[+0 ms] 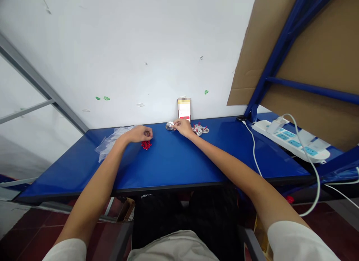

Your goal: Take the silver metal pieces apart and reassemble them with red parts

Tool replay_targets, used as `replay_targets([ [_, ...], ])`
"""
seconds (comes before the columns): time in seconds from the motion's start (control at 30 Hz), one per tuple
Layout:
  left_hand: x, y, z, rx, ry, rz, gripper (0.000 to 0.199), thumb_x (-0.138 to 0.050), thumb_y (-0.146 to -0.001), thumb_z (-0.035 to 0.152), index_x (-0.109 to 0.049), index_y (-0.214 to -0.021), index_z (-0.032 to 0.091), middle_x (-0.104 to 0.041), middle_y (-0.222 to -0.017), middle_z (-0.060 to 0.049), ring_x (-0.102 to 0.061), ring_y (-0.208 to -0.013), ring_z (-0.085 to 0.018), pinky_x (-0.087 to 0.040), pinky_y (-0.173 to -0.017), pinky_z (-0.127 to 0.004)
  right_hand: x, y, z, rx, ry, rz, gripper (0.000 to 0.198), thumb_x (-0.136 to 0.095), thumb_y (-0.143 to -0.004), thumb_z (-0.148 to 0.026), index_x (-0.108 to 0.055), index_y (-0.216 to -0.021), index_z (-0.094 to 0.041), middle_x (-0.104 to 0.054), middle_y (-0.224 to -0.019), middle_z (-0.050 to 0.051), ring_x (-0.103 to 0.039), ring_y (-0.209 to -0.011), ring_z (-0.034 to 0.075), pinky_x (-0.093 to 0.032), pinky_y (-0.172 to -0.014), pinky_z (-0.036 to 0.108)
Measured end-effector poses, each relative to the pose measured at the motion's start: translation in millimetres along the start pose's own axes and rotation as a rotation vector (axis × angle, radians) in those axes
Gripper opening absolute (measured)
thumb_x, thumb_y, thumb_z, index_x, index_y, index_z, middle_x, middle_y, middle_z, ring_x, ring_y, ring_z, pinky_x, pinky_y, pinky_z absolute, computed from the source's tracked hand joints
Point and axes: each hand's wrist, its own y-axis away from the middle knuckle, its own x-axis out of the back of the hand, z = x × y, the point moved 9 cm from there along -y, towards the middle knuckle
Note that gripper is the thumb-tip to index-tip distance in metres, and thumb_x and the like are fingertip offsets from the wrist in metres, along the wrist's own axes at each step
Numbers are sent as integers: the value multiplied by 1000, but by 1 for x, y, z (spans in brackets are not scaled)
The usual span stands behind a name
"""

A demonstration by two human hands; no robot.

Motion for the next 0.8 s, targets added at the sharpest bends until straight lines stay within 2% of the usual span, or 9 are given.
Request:
replay_targets([
  [0.13,0,1,-1,10,16,5,18,-67,-77,35,-73,-88,22,-79,-82,-3,-72,-74,-20,-50,-68,-28,-2,-11,4,-234,-161,2,14,-84,-91,-11,-70,-93,-13,-80,-75,7,-79,-64,17,-55,-51,18],
  [0.27,-1,2,-2,21,25,9,18,-67,-76,34,-73,-87,21,-78,-80,-3,-71,-71,-20,-49,-65,-28,-13,-11,-3,-345,-171,-115,16,-85,-90,-10,-69,-88,-11,-81,-75,13,-79,-62,18,-56,-49,18],
  [0.53,1,4,1,4,10,14,17,-66,-76,31,-75,-87,22,-79,-80,-2,-70,-71,-19,-48,-66,-27,-15,-3,-13,-291,-76,-100,19,-79,-96,-13,-69,-81,-11,-83,-83,16,-77,-58,17,-55,-44,19],
  [0.8,0,3,-1,17,28,8,19,-66,-76,34,-74,-88,21,-79,-81,-3,-71,-72,-20,-49,-66,-28,9,-9,-8,-247,-33,54,20,-90,-87,-19,-71,-83,-13,-81,-76,11,-78,-58,20,-54,-40,18],
])
